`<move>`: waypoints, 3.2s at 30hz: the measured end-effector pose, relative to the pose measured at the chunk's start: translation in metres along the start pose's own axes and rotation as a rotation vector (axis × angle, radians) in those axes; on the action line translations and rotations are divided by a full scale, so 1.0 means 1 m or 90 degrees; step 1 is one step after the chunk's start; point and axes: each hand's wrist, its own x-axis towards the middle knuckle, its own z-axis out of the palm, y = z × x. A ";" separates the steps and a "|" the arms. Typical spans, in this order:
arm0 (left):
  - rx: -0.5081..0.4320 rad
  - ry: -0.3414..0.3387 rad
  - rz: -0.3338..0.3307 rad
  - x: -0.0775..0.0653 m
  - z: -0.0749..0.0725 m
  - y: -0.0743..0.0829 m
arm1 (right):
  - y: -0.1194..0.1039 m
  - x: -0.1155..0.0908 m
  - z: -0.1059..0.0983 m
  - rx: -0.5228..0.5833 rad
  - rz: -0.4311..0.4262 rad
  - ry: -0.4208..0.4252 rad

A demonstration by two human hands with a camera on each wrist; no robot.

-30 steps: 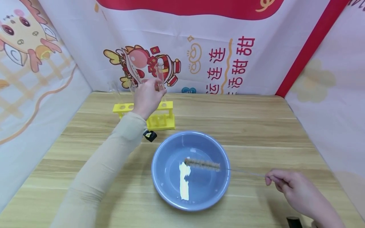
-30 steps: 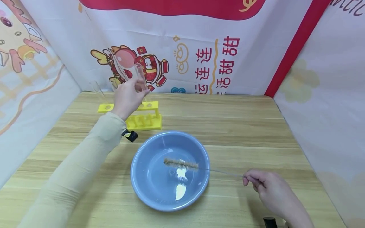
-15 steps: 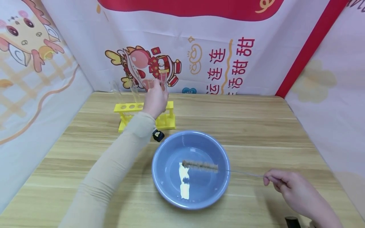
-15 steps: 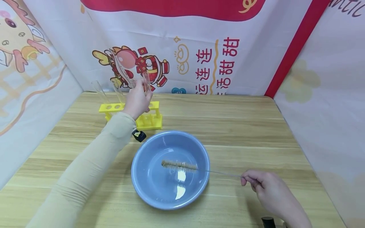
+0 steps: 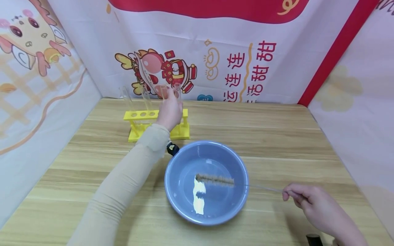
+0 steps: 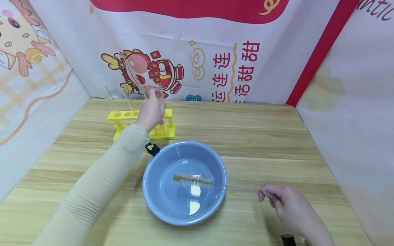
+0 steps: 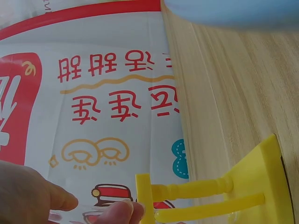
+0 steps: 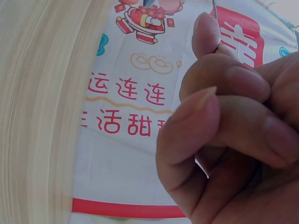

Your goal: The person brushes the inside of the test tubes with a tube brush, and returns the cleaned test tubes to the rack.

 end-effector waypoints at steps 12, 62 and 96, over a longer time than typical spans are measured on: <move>-0.021 -0.009 -0.007 -0.002 -0.002 0.001 | -0.002 0.001 0.000 -0.001 0.009 -0.007; 0.173 -0.009 0.286 -0.149 -0.098 -0.087 | -0.035 0.064 0.017 -0.039 -0.034 -0.135; 0.238 -0.164 0.284 -0.163 -0.077 -0.139 | -0.034 0.069 0.016 0.027 0.009 -0.222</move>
